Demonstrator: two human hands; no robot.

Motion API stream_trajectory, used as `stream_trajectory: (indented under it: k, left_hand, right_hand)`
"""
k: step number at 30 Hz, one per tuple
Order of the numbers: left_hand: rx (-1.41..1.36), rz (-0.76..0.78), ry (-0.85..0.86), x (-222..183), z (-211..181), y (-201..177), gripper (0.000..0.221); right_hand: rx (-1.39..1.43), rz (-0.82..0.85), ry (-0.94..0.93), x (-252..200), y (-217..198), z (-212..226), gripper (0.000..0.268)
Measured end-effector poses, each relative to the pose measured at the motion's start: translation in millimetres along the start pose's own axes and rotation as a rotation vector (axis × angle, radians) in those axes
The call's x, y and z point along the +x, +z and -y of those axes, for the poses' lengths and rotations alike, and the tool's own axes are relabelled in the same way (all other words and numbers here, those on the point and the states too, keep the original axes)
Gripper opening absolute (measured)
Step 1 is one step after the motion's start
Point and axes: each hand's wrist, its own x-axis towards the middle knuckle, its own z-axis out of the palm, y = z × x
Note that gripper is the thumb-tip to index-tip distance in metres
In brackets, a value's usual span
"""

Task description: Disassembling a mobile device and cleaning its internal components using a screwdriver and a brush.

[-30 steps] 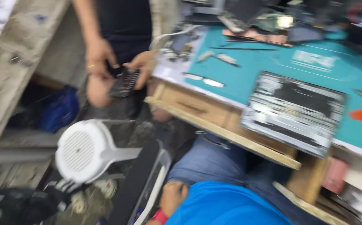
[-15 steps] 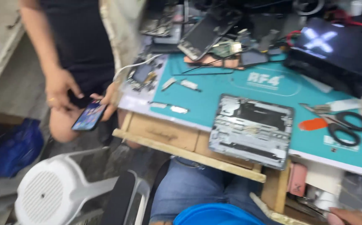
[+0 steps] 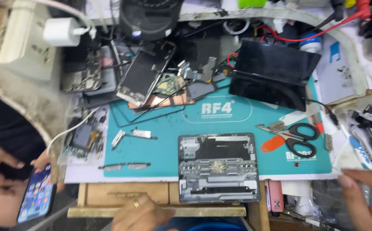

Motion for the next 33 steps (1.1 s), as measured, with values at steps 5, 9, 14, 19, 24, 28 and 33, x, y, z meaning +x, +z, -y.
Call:
stream_trajectory:
  k: [5, 9, 14, 19, 24, 28, 33]
  left_hand:
    - [-0.007, 0.224, 0.234, 31.0, 45.9, 15.8, 0.031]
    - [-0.101, 0.219, 0.297, 53.5, 41.6, 24.4, 0.033]
    - [-0.213, 0.369, 0.501, 113.3, 14.2, 41.4, 0.025]
    - [-0.158, 0.348, 0.570, 130.5, 13.8, 71.9, 0.023]
    - [-0.153, 0.205, 0.555, 122.6, 26.6, 71.3, 0.013]
    - [-0.332, 0.156, 0.382, 115.8, 21.1, 70.8, 0.021]
    - [-0.612, 0.433, 0.059, 110.1, 18.7, 75.5, 0.034]
  right_hand:
    - [-0.004, 0.003, 0.131, 49.3, -19.7, 14.0, 0.024]
    - [-0.128, 0.031, -0.104, 76.1, -17.5, 12.3, 0.014]
    - [-0.173, 0.160, -0.349, 104.0, -5.2, 77.8, 0.016]
    - [-0.336, 0.248, -0.519, 114.7, 25.1, 97.8, 0.024]
    - [-0.416, 0.230, -0.513, 116.4, 38.8, 87.7, 0.029]
    - [0.147, 0.239, -0.259, 119.9, 22.1, 138.5, 0.008]
    - [1.123, 0.431, 0.262, 108.1, 56.3, 106.5, 0.018]
